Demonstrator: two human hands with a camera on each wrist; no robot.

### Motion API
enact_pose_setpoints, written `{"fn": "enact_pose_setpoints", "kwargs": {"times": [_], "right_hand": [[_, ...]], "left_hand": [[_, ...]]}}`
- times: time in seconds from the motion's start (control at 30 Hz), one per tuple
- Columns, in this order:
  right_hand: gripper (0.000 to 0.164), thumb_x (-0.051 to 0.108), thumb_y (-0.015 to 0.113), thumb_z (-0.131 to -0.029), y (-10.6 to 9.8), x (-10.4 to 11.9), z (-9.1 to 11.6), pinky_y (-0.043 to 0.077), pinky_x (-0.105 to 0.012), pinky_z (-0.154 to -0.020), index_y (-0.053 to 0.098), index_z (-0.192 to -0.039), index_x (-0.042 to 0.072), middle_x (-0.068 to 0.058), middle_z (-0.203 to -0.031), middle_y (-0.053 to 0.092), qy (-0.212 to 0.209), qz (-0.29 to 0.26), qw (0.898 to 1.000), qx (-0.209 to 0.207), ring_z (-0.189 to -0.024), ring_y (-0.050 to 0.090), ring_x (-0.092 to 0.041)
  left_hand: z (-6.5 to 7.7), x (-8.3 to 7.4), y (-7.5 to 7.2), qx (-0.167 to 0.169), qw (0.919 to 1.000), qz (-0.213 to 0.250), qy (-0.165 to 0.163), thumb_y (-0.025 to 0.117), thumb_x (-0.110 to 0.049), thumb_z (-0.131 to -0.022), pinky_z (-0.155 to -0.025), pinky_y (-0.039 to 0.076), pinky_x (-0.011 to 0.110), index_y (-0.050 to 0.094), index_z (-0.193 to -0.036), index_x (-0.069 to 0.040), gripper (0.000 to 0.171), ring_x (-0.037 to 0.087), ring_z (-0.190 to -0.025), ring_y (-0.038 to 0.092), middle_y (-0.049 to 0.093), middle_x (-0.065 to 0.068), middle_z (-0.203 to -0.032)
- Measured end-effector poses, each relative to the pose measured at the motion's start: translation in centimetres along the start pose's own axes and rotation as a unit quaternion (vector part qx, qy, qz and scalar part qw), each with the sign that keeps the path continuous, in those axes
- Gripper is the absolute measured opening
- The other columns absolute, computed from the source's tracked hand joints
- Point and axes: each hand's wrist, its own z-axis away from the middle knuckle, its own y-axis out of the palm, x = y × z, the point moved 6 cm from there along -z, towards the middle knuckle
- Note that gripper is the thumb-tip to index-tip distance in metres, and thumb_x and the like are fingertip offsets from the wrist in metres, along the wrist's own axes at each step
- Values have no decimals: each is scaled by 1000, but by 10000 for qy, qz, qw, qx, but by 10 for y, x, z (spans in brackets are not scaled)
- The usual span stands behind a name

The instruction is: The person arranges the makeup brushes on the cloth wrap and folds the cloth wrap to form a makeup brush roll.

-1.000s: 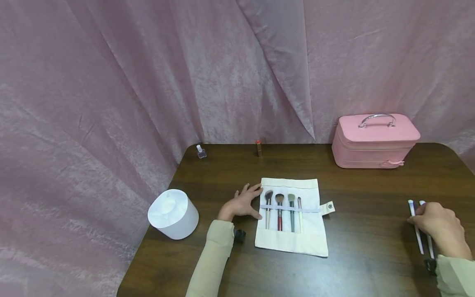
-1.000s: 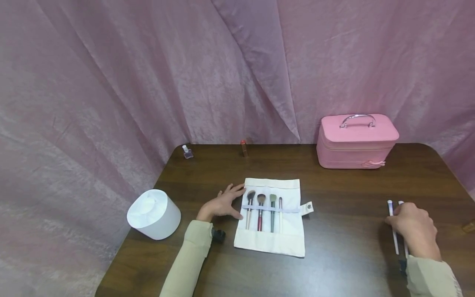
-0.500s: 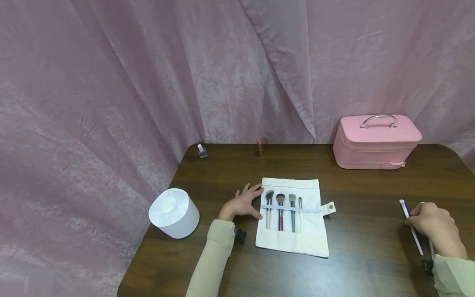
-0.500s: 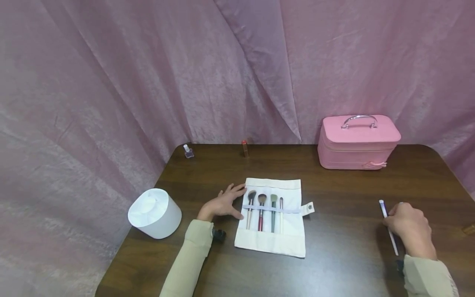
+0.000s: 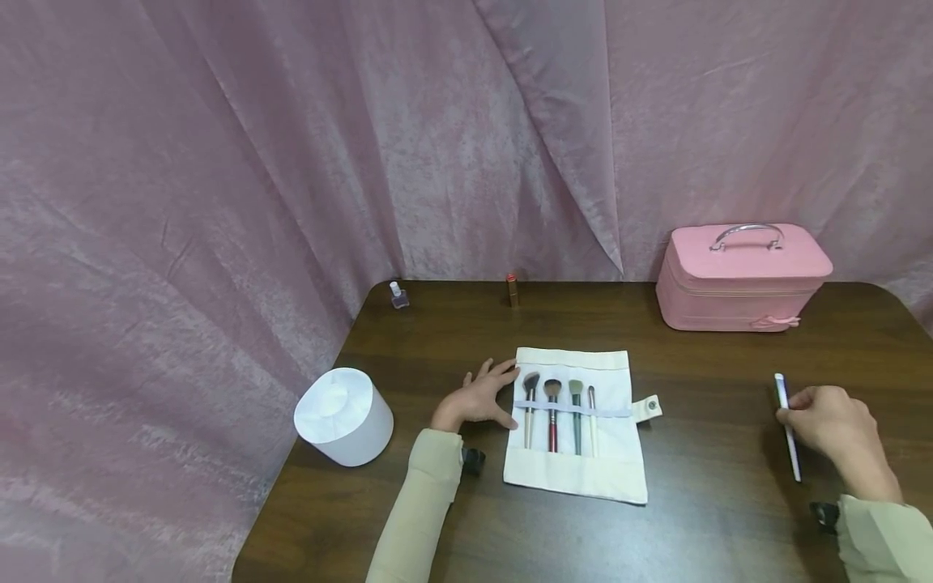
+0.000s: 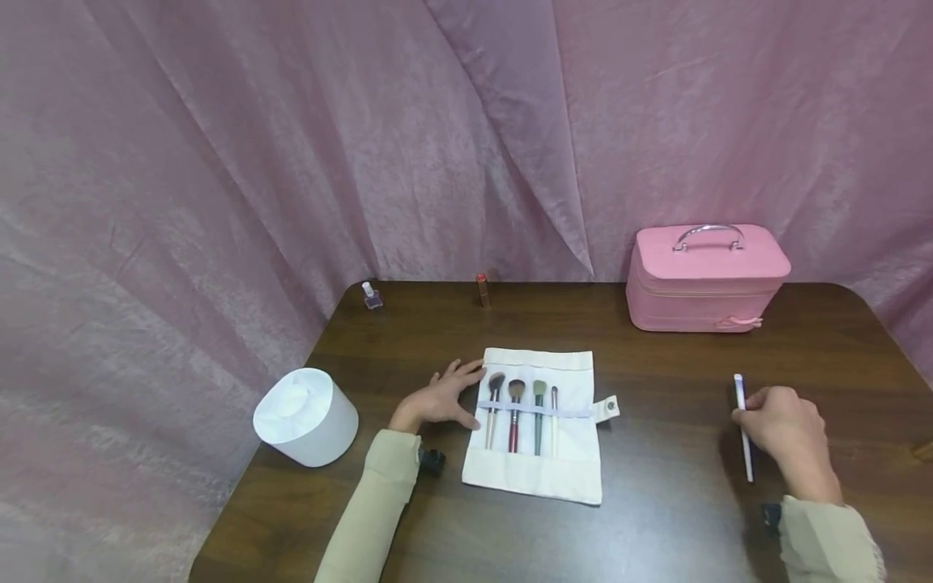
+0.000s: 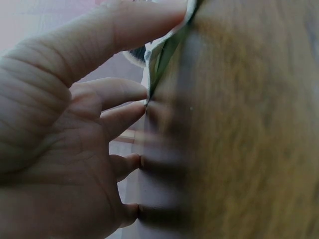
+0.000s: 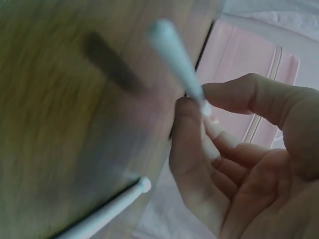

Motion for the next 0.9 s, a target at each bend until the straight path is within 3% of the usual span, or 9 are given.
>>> {"fn": "enact_pose_setpoints", "kwargs": {"times": [0.2, 0.37, 0.67, 0.9], "right_hand": [[34, 16, 67, -93, 3, 11, -1, 41, -35, -52, 63, -99, -17, -3, -62, 67, -95, -465, 9987, -192, -56, 63, -17], [33, 15, 67, -94, 6, 22, -2, 48, -32, -51, 63, -101, -17, -7, -65, 69, -232, -957, 9945, -367, -56, 67, -18], [34, 12, 65, -92, 18, 39, -7, 58, -32, -54, 60, -105, -19, -6, -71, 69, -199, -1909, 9813, -126, -56, 66, -14], [34, 14, 61, -95, 24, 51, -11, 58, -31, -56, 56, -110, -16, -6, -75, 69, -238, -2111, 9771, -139, -58, 65, -12]], "left_hand": [[0, 0, 0, 22, 10000, 5, 3, 86, -19, -82, -117, -3, 64, 32, -160, -12, 95, 34, -154, -5, 14, 2, -169], [0, 0, 0, 37, 10000, 17, 18, 86, -19, -83, -117, -3, 63, 31, -160, -12, 95, 34, -154, -5, 13, 2, -169], [-2, 2, 0, 43, 10000, -14, -7, 87, -20, -82, -117, -3, 64, 31, -160, -12, 96, 34, -154, -6, 13, 1, -169], [-1, 0, -1, 44, 10000, 12, -10, 86, -18, -83, -117, -4, 63, 30, -160, -13, 96, 34, -154, -7, 13, 1, -169]]}}
